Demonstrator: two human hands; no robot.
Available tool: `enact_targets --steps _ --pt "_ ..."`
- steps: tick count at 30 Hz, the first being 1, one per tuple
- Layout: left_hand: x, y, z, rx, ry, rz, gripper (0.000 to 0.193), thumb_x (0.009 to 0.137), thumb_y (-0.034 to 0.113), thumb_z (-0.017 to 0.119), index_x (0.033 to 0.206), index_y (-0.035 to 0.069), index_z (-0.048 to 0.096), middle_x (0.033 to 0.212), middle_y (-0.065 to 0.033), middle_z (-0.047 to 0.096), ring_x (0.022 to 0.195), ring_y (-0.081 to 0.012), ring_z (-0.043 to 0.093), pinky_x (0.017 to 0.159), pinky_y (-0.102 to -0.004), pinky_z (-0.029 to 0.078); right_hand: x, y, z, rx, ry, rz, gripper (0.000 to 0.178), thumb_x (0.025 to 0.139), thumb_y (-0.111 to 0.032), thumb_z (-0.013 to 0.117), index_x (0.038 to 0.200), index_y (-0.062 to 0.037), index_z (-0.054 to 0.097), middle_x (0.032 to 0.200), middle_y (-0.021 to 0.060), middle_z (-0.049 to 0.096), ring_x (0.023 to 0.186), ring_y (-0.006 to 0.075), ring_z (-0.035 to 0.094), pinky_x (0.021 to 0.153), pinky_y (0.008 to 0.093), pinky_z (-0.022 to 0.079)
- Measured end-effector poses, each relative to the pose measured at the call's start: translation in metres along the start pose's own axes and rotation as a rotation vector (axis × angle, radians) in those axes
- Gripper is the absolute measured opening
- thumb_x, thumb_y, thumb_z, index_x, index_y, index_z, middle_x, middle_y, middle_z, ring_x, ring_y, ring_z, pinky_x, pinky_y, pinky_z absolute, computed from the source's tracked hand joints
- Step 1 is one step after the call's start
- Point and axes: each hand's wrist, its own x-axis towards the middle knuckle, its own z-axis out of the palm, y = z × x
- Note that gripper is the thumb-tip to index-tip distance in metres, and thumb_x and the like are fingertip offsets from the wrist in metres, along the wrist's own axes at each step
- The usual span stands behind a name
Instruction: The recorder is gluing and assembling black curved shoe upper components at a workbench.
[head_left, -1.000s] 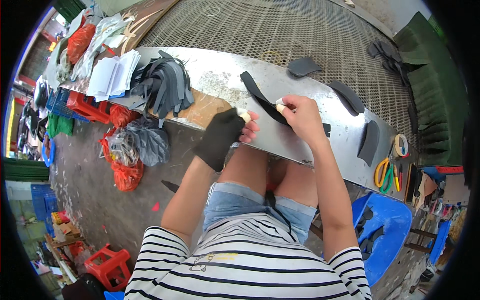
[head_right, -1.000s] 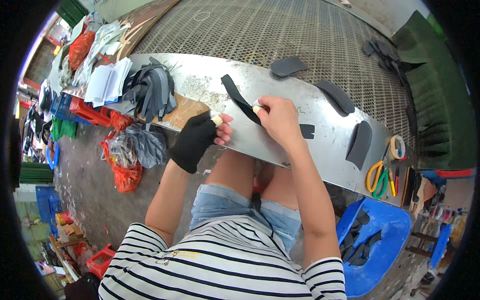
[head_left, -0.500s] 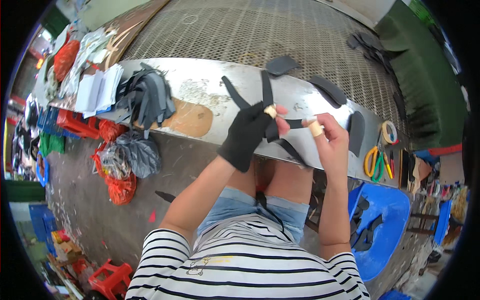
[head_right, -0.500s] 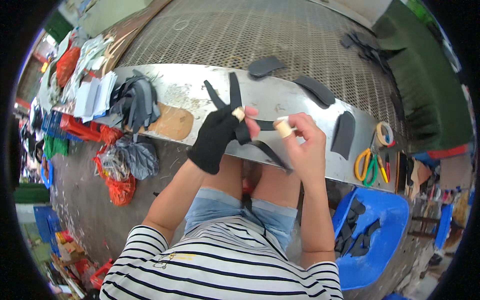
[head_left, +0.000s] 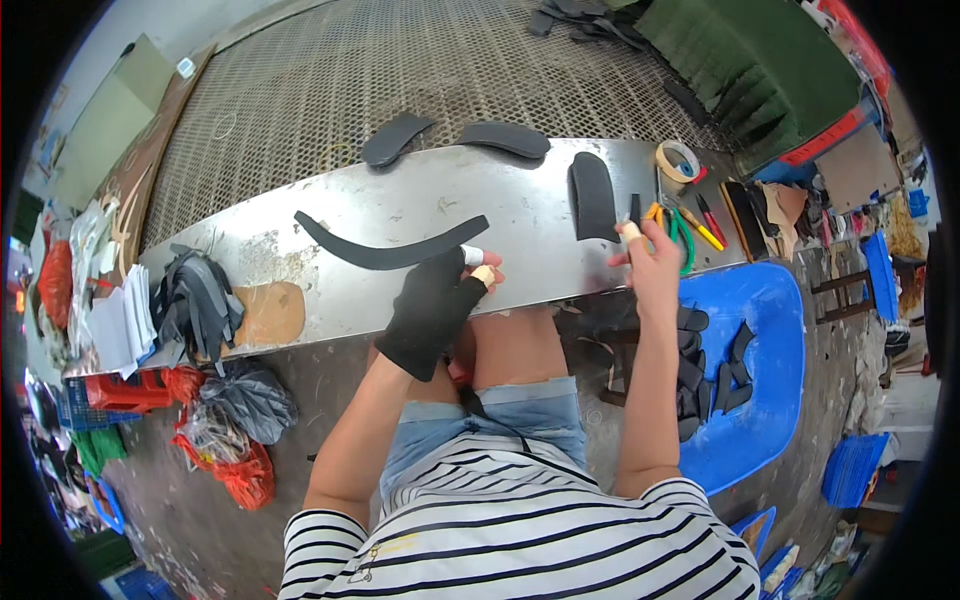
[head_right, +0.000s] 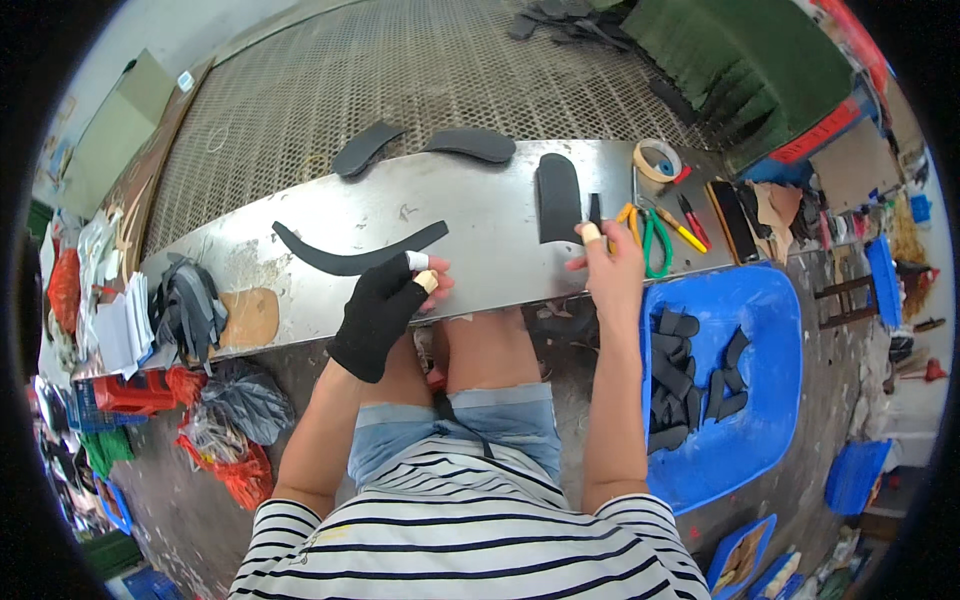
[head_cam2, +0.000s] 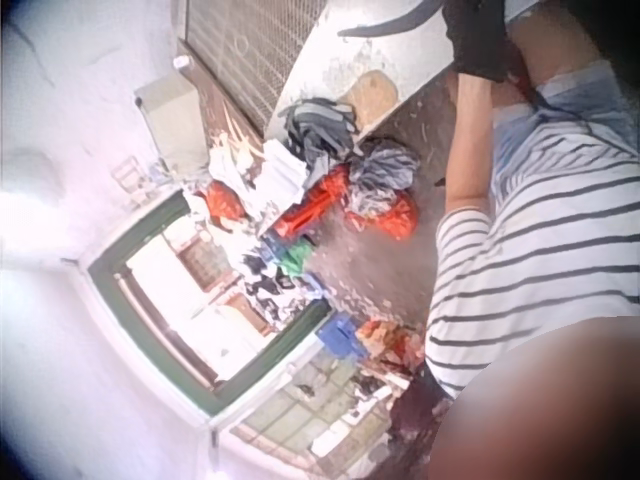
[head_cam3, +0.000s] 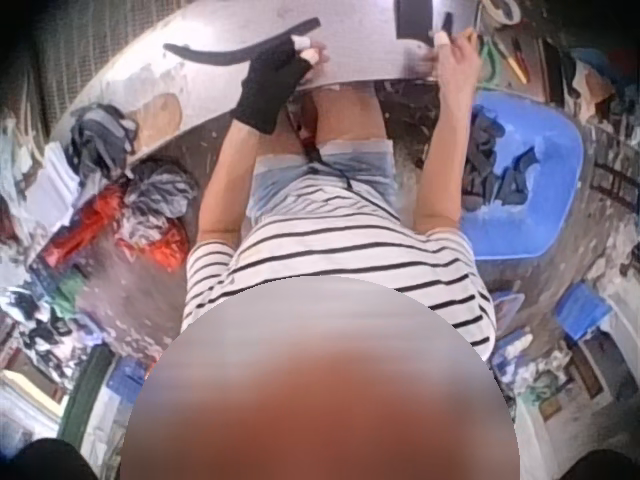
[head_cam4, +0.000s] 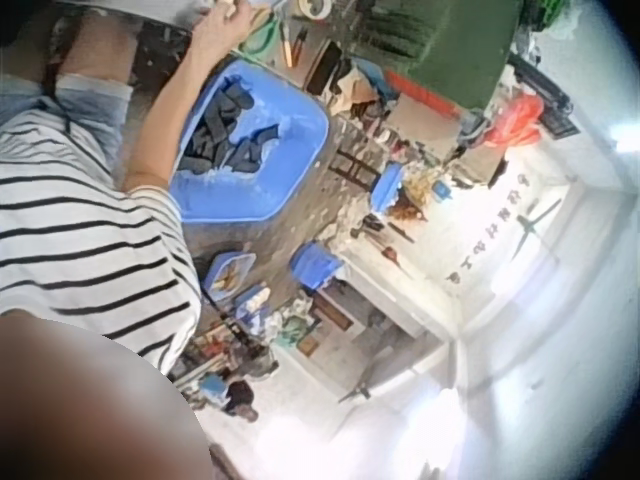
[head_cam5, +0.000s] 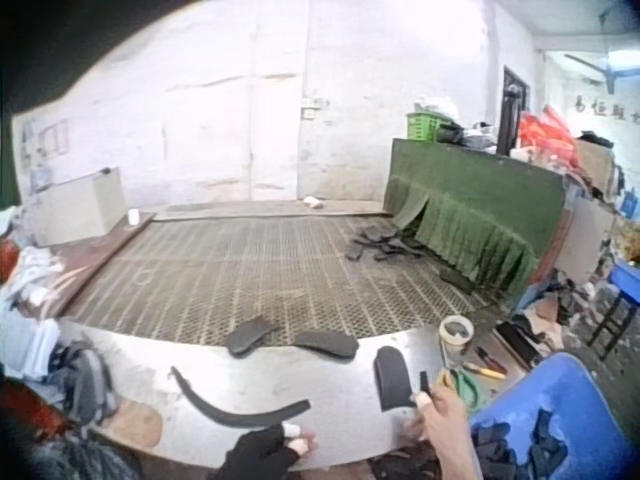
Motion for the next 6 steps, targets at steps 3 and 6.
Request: enact_targets --steps 3,6 --pt "0.0 -0.003 0.01 -0.049 -0.019 0.0 0.021 0.088 0.011 0.057 0.107 0.002 0.062 0.093 -0.0068 0.066 0.085 -0.0119 0.062 0.075 -0.0248 0.048 0.016 0.013 0.02 -0.402 0.075 -0.151 0.021 0.081 -0.011 0.062 0.094 0.0065 0.063 0.099 0.0183 0.058 0.073 0.0294 0.063 0.066 0.0346 0.05" --pt "-0.002 -0.002 0.003 0.312 0.129 0.231 0.026 0.085 0.013 0.061 0.11 0.006 0.062 0.095 -0.0075 0.068 0.085 -0.0173 0.064 0.077 -0.0266 0.049 0.017 0.02 0.031 -0.637 0.077 -0.321 0.022 0.078 -0.014 0.064 0.091 0.0035 0.066 0.11 0.0223 0.057 0.095 0.0357 0.058 0.083 0.0408 0.046"
